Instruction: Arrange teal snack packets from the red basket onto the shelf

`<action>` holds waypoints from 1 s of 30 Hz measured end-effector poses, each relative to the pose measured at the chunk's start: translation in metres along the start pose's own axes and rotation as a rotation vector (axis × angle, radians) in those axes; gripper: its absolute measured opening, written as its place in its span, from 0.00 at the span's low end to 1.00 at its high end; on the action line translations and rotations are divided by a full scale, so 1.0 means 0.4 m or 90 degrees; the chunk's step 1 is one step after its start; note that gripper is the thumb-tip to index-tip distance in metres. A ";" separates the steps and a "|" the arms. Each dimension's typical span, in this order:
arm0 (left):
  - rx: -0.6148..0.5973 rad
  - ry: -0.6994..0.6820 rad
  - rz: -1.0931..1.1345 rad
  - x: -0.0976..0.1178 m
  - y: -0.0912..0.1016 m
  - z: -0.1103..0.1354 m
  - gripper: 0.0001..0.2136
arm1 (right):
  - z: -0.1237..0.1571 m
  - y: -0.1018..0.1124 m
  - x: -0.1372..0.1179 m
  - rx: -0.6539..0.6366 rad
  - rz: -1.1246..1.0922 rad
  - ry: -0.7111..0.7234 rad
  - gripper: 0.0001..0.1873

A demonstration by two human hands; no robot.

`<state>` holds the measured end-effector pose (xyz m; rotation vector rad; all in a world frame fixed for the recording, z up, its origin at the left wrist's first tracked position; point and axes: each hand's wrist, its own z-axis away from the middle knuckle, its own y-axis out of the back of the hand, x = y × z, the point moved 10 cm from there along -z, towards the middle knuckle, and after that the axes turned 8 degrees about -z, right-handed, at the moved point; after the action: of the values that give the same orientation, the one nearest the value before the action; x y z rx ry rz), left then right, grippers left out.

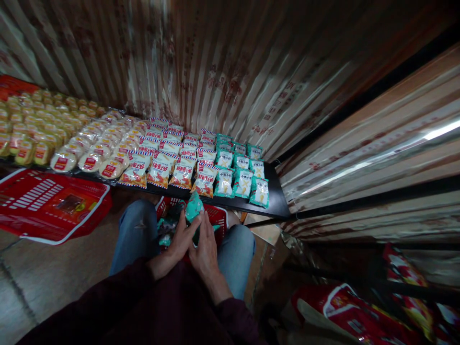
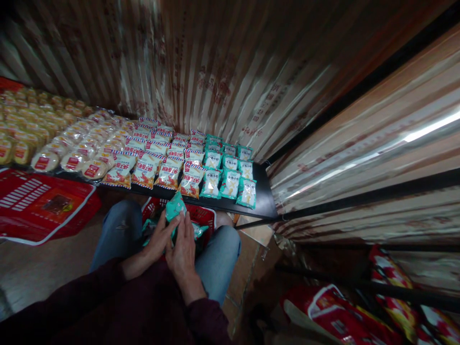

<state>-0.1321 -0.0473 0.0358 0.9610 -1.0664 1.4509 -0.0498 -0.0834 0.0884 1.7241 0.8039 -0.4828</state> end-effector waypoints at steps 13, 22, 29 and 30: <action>0.094 0.128 0.176 -0.009 0.041 -0.025 0.23 | 0.030 0.045 -0.037 0.096 -0.069 0.037 0.13; 0.049 0.219 0.332 -0.051 0.009 -0.043 0.25 | 0.021 0.067 -0.046 0.081 -0.057 0.072 0.13; 0.011 0.257 0.347 -0.069 -0.010 -0.030 0.25 | 0.009 0.070 -0.046 0.058 -0.074 0.061 0.08; 0.012 0.246 0.328 -0.070 -0.007 -0.032 0.25 | 0.008 0.069 -0.046 0.055 -0.075 0.065 0.08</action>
<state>-0.1260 -0.0427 0.0058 0.3947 -1.0483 1.9702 -0.0421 -0.0955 0.1186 1.7996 0.9743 -0.5196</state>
